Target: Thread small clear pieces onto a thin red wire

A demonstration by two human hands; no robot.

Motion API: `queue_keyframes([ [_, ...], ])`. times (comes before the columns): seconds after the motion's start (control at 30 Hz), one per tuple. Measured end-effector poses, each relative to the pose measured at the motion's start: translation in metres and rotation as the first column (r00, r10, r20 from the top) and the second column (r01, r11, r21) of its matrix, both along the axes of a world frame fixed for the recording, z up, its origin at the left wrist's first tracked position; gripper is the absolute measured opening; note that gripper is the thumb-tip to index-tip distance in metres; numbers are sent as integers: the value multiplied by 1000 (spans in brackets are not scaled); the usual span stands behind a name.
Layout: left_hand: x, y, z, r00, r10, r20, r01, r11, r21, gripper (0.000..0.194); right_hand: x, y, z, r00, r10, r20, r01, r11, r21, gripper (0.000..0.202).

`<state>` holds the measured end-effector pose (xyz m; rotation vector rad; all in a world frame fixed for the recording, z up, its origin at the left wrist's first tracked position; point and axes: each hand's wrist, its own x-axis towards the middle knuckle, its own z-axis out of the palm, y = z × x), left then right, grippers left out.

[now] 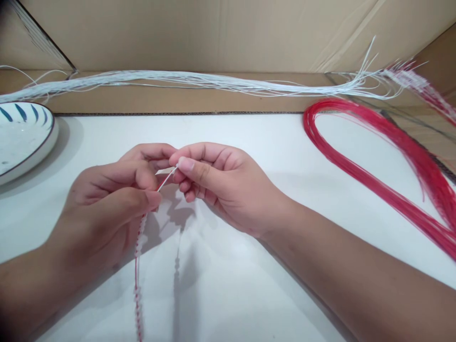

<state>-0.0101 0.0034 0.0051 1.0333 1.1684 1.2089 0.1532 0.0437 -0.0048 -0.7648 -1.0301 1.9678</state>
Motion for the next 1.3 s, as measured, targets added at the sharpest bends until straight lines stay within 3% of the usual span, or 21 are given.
queue_keyframes([
  [0.37,0,1,2,1000,4,-4,-4,1000,-10,25,0,-1,1,999,-6,34,6,1000,16,12],
  [0.77,-2,0,3,998,-54,-13,55,998,27,22,2,1,-3,998,39,-54,-40,999,-14,11],
  [1.3,-2,0,2,997,-74,-33,76,996,42,22,3,1,-3,999,30,-32,-29,999,31,14],
])
